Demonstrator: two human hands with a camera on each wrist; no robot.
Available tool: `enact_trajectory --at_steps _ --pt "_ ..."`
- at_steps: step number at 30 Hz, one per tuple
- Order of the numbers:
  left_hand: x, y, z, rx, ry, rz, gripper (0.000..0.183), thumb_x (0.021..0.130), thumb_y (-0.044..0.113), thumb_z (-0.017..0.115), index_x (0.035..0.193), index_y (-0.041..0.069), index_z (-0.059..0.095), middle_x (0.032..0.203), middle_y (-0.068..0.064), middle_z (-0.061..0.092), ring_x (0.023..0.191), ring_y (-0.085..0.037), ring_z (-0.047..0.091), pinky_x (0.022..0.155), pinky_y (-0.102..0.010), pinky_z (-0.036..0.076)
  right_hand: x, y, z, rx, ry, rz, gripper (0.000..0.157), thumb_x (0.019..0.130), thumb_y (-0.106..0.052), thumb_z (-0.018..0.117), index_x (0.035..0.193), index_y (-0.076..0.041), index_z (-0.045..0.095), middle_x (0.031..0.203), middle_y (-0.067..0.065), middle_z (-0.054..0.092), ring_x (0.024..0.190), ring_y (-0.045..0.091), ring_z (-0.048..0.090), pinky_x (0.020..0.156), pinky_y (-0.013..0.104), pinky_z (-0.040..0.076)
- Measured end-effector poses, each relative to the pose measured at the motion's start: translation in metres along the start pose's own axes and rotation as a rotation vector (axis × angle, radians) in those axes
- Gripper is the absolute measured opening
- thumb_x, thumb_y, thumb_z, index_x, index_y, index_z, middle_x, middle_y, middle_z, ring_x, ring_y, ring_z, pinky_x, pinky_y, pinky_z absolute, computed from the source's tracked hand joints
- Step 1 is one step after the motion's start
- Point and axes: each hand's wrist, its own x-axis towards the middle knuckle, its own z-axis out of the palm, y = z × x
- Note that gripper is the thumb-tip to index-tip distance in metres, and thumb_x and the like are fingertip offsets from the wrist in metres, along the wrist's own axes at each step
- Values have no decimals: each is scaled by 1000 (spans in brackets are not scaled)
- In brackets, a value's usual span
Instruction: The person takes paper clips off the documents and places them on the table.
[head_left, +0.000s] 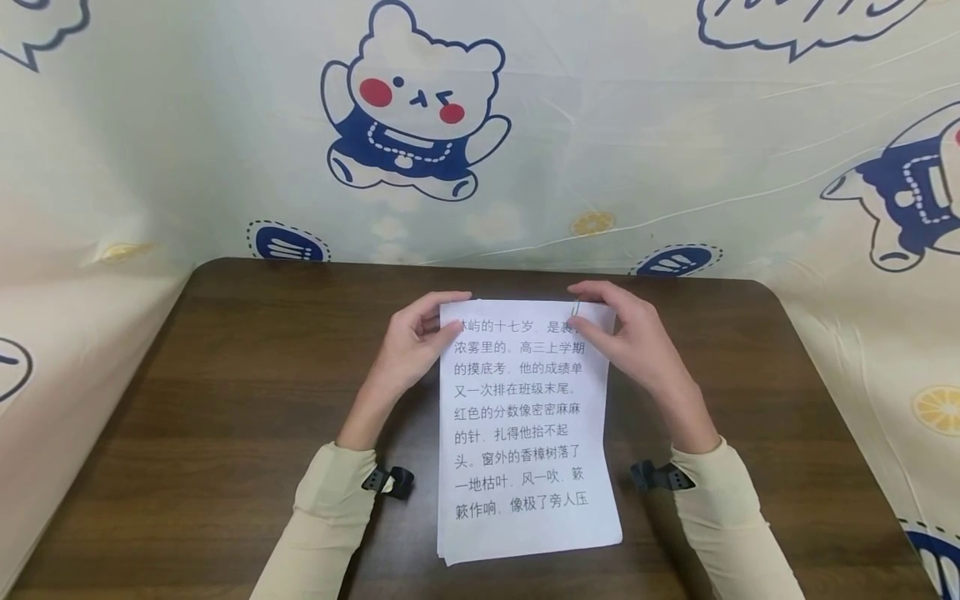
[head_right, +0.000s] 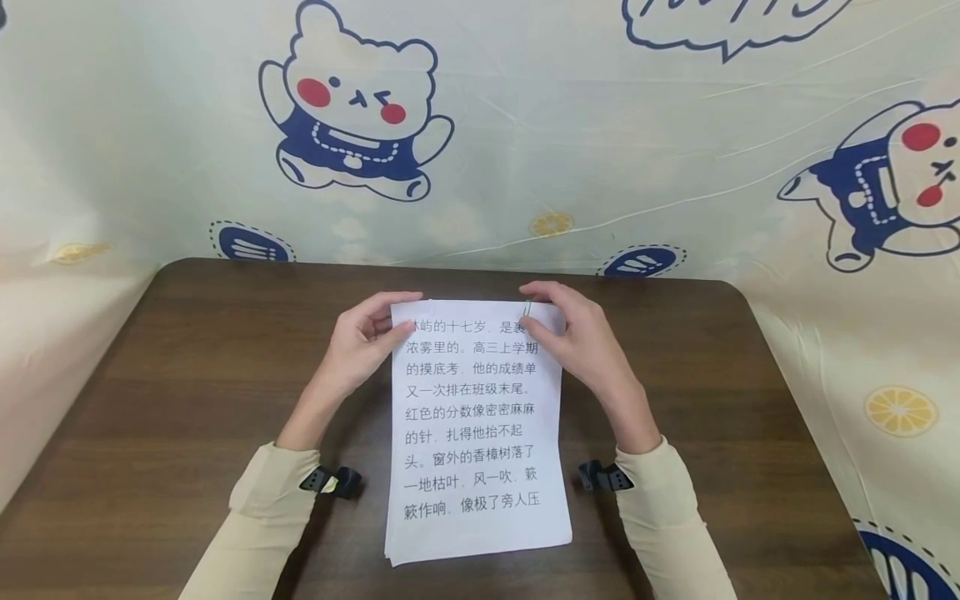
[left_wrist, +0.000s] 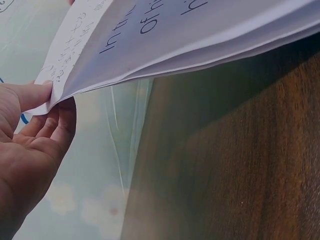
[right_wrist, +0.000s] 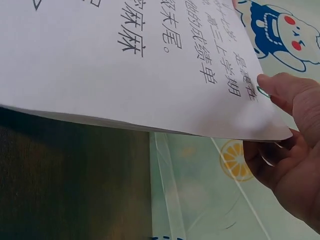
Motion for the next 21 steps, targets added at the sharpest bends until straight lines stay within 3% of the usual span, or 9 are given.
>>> enact_trajectory --at_steps 3,7,12,21 --pt "0 0 0 4 2 7 40 93 -4 64 132 5 63 119 -21 69 97 -33 73 70 -26 61 0 -2 1 -32 -28 -9 41 92 -20 74 132 -19 64 129 2 69 107 17 64 85 32 52" --pt "-1 0 -1 13 8 5 40 93 -3 65 132 7 64 120 -19 70 95 -31 73 70 -25 61 1 0 2 -50 -30 -43 37 93 -17 72 129 -17 67 124 2 72 99 15 66 75 22 49" --pt "-1 0 -2 9 4 -2 40 94 -3 64 132 6 63 120 -19 70 95 -31 73 70 -25 61 1 2 3 -35 -32 -68 31 93 -14 71 125 -17 70 119 3 73 95 15 66 76 20 45" --pt "-3 1 -3 17 -8 -2 38 95 -2 63 131 11 65 121 -18 70 97 -31 74 71 -26 62 0 4 6 14 -25 -42 27 94 -14 71 121 -14 71 109 7 76 79 17 68 58 20 48"
